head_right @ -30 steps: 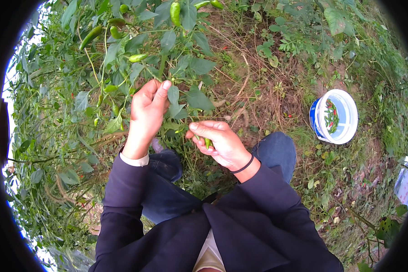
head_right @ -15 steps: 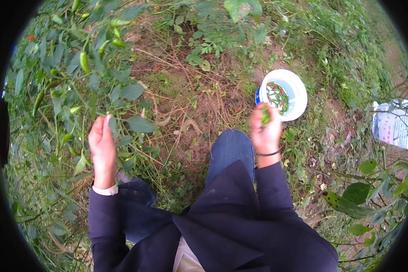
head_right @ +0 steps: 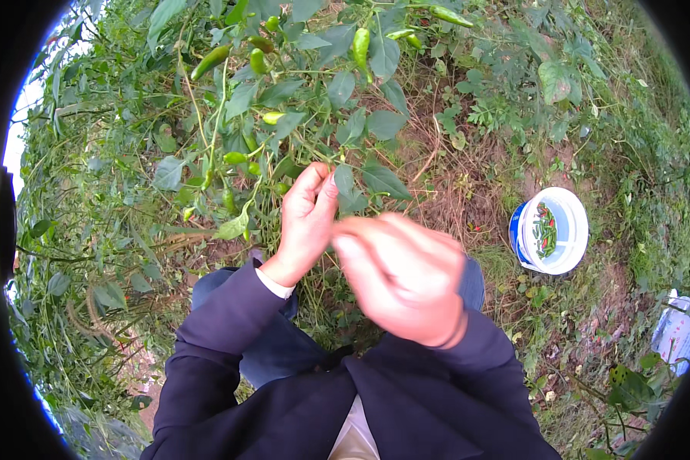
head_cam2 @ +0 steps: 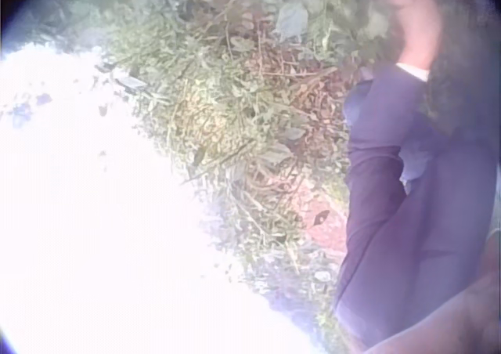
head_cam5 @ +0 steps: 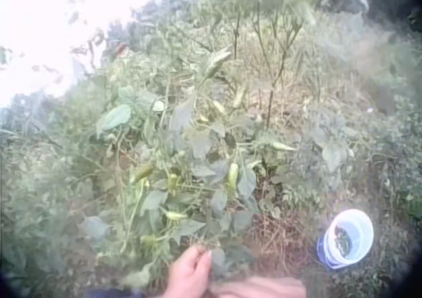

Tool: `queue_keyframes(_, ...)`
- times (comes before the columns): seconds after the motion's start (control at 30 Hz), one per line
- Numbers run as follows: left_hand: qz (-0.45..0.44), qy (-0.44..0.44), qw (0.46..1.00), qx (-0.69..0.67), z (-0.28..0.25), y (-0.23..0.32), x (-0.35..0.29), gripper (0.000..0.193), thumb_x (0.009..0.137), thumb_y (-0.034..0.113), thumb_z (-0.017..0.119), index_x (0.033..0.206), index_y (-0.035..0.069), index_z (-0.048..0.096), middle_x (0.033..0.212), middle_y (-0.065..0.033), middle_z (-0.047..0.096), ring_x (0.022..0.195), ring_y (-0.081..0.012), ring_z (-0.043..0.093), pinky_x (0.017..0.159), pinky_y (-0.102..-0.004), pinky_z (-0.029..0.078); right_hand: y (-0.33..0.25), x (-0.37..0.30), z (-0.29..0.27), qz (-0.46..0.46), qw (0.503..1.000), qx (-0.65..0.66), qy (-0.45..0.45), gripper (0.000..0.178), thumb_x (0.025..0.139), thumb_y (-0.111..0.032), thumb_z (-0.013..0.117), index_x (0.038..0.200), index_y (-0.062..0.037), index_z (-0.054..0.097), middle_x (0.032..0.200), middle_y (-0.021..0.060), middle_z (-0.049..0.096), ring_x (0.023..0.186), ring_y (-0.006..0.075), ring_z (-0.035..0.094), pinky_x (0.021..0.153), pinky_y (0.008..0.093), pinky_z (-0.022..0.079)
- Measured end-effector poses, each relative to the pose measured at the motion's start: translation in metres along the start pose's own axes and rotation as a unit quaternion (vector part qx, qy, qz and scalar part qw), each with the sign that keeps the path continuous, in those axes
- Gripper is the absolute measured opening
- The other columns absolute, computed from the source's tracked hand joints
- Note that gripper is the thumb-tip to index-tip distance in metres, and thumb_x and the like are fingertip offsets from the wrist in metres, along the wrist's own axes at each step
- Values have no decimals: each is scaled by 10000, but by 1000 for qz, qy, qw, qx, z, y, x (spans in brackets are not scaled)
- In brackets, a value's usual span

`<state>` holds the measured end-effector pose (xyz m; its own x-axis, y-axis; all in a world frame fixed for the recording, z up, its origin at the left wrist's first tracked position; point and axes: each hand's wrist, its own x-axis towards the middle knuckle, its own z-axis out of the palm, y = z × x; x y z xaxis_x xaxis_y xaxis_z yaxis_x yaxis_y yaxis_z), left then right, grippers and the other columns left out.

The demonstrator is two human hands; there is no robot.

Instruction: The person picks green and red chilies from plants in a garden and places them into a white bucket. They move between plants, reach into foliage, and repeatedly pluck chilies by hand, depositing them into the bucket.

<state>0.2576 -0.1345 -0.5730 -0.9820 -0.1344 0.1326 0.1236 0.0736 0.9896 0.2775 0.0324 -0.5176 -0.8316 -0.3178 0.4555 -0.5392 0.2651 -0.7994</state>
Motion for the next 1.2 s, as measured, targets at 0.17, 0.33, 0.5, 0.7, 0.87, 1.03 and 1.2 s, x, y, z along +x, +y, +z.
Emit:
queue_keyframes(0.17, -20, -73, 989, -130, -3, -8, -9, 240, 939, 305, 465, 968, 70, 504, 863, 9, 510, 789, -88, 502, 680, -240, 433, -11, 56, 66, -32, 990, -125, 64, 268, 784, -280, 657, 772, -14, 624, 643, 109, 586, 559, 262, 595, 474, 340, 448)
queue_keyframes(0.33, 30, 0, 997, -73, -2, -9, -15, 160, 919, 179, 546, 906, 19, 536, 775, 24, 482, 729, -61, 443, 645, -235, 403, -15, 56, 64, -33, 997, -62, 42, 189, 779, -214, 668, 799, -26, 657, 629, 99, 590, 522, 246, 576, 478, 319, 448)
queue_keyframes(0.5, -54, 100, 993, -36, -29, 18, -12, 253, 968, 183, 453, 1179, 46, 477, 718, 35, 458, 657, -48, 376, 588, -210, 341, -3, -8, 30, 213, 873, 435, 61, 312, 959, -197, 430, 902, 47, 615, 672, 51, 567, 545, 101, 513, 512, 222, 424)
queue_keyframes(0.7, -109, 176, 848, -487, -42, 61, -75, 435, 991, 294, 346, 1374, 94, 300, 768, -3, 405, 606, -88, 378, 524, -190, 333, 14, -57, 69, 485, 510, 709, -44, 553, 975, -352, 337, 1308, 88, 326, 1320, 234, 407, 1230, 307, 416, 1063, 396, 319)
queue_keyframes(0.87, -56, 98, 798, -592, -18, 48, -89, 497, 989, 358, 290, 1375, 44, 289, 1125, -100, 519, 1026, -206, 506, 902, -334, 401, 0, -31, 78, 377, 393, 838, -40, 562, 966, -417, 346, 1338, 4, 339, 1266, 108, 472, 1147, 201, 463, 1024, 326, 340)
queue_keyframes(1.03, -16, 57, 930, -362, 0, 44, -91, 559, 982, 401, 288, 1323, -36, 361, 1256, -135, 478, 1193, -248, 427, 1043, -357, 283, -4, -27, 76, 436, 469, 768, -10, 467, 971, -371, 349, 1258, -10, 423, 1151, 72, 533, 1058, 176, 503, 962, 323, 392)
queue_keyframes(1.2, 113, -22, 990, 80, -16, 65, -91, 514, 971, 367, 344, 1162, -76, 520, 1227, -171, 527, 1242, -287, 420, 1088, -430, 193, 18, -39, 70, 411, 446, 794, -39, 299, 954, -230, 404, 1084, 15, 518, 1149, 138, 543, 1100, 249, 514, 1007, 357, 380)
